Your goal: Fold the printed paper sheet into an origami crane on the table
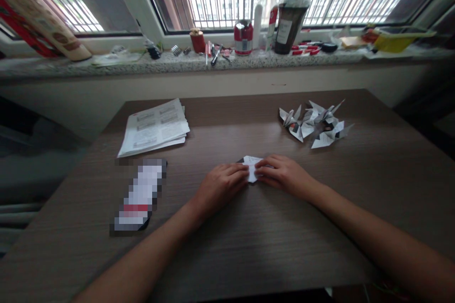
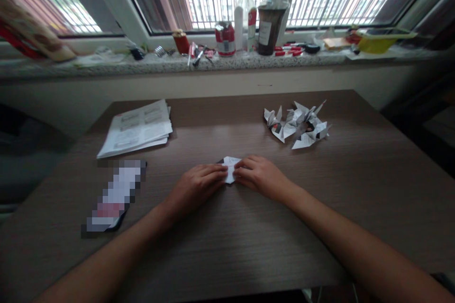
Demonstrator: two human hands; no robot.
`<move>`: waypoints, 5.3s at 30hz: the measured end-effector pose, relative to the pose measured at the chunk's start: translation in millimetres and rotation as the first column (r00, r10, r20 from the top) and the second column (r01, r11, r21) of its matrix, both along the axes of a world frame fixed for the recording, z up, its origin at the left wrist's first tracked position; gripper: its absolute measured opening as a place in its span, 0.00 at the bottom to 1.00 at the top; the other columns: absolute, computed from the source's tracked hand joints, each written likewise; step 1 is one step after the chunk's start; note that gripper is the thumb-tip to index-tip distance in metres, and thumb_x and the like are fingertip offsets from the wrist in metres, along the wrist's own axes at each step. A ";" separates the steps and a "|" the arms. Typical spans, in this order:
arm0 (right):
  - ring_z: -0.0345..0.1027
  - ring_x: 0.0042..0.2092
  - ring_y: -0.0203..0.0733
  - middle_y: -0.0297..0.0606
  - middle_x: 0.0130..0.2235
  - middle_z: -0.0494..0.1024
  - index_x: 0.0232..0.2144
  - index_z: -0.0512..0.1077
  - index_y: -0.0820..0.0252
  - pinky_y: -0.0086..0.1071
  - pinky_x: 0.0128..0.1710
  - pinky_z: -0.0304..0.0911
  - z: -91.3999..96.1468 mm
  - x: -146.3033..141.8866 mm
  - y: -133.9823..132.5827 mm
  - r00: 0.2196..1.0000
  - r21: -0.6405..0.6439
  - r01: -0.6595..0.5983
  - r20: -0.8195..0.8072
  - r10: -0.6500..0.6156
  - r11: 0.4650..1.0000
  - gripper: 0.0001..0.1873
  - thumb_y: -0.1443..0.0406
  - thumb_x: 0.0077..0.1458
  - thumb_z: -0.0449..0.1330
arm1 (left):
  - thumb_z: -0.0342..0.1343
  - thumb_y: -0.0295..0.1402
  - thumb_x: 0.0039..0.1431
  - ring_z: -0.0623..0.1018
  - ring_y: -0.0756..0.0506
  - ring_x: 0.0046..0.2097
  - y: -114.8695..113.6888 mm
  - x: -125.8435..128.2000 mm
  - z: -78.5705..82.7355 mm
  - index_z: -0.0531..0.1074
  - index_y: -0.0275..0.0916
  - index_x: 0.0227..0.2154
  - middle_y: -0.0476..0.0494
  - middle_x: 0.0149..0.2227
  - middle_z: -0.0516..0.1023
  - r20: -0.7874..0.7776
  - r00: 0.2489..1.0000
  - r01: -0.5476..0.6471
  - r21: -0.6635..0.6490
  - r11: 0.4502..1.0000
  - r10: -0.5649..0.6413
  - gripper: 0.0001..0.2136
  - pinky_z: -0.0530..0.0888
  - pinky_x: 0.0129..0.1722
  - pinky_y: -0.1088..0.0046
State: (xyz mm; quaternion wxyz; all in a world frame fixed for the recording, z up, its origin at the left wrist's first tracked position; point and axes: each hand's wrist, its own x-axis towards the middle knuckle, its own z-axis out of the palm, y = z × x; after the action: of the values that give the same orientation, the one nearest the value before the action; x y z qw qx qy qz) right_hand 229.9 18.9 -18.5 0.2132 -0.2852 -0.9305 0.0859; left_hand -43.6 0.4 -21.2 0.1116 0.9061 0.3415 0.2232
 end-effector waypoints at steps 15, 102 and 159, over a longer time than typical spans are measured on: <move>0.73 0.54 0.52 0.45 0.53 0.79 0.47 0.78 0.54 0.48 0.53 0.69 -0.7 -4.9 -7.0 0.993 -0.091 0.069 -0.089 -0.077 0.993 0.07 0.63 0.67 0.63 | 0.60 0.31 0.70 0.81 0.39 0.53 -1.3 2.6 -2.5 0.77 0.41 0.46 0.44 0.54 0.82 0.045 0.997 -0.054 -0.015 0.998 0.055 0.05 0.78 0.53 0.57; 0.71 0.53 0.50 0.41 0.51 0.79 0.44 0.80 0.51 0.48 0.53 0.66 -4.0 -11.5 -9.6 0.985 -0.142 0.112 -0.115 -0.129 0.984 0.06 0.63 0.67 0.63 | 0.59 0.31 0.71 0.82 0.40 0.49 -4.5 6.3 7.8 0.79 0.40 0.42 0.42 0.52 0.82 0.065 0.993 -0.090 -0.068 0.994 0.094 0.04 0.80 0.48 0.60; 0.76 0.55 0.52 0.45 0.56 0.80 0.61 0.75 0.53 0.51 0.55 0.73 3.9 3.9 -8.1 0.998 0.028 0.000 0.060 -0.002 1.000 0.19 0.61 0.70 0.59 | 0.53 0.29 0.74 0.79 0.36 0.60 -7.4 -4.5 10.5 0.72 0.38 0.59 0.34 0.60 0.77 -0.163 0.986 0.051 0.077 0.996 -0.038 0.14 0.81 0.54 0.56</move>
State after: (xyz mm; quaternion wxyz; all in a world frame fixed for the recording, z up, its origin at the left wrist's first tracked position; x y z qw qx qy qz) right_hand 233.8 10.7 -14.7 0.1892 -0.2853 -0.9374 0.0642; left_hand -48.1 -6.9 -10.7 0.0516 0.9324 0.3199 0.1604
